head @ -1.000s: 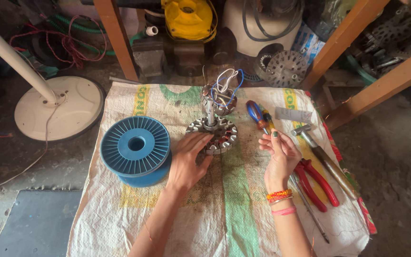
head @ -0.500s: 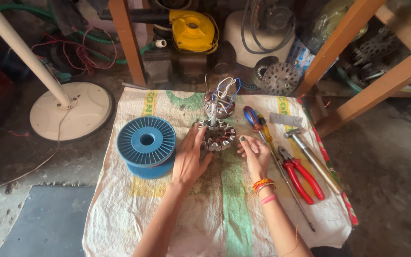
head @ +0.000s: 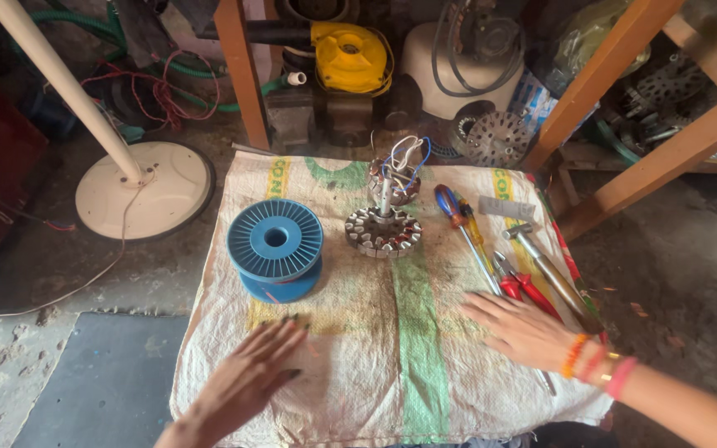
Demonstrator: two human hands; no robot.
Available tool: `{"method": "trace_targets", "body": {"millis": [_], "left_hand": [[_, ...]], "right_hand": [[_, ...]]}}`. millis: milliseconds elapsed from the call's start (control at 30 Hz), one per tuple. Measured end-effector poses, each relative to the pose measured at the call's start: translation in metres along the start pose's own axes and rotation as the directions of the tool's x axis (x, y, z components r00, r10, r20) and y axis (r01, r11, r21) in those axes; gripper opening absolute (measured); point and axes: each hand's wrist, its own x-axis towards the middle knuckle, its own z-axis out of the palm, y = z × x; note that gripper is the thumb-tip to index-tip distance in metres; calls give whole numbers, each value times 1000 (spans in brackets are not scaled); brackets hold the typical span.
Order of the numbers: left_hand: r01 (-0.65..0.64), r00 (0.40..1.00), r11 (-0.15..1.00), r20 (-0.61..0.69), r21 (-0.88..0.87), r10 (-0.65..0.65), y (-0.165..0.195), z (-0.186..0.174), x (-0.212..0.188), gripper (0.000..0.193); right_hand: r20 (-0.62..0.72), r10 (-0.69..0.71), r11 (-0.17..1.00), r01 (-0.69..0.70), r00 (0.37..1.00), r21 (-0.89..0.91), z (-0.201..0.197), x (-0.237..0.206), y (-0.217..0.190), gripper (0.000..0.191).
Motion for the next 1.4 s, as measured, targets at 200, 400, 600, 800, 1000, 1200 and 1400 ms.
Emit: {"method": "trace_targets", "body": {"millis": [200, 400, 600, 800, 1000, 1200, 1400], "left_hand": [[832, 553, 507, 286, -224, -782, -51, -54, -15, 78], [40, 826, 837, -454, -546, -335, -73, -22, 36, 115], [354, 686, 457, -106, -816, -720, -74, -2, 78, 67], [185, 751, 668, -335, -721, -569, -86, 0, 90, 58], [-133, 508, -28, -44, -991, -860, -100, 24, 105, 48], [-375, 614, -498, 194, -782, -765, -134, -41, 126, 47], [-421, 405, -475, 309, -773, -860, -157, -61, 156, 55]], "right_hand": [[745, -127, 956, -119, 655, 268, -72, -18, -17, 104], [-90, -302, -331, -15, 949, 943, -27, 27, -26, 96], [205, 407, -256, -104, 890, 961, 53, 88, -19, 51], [190, 190, 357, -248, 963, 900, 58, 108, 8, 30], [24, 295, 326, -124, 955, 937, 39, 122, 12, 31], [-260, 302, 777, -79, 917, 624, 35, 118, -17, 29], [-155, -98, 950, 47, 983, -308, 25, 82, -100, 66]]}}
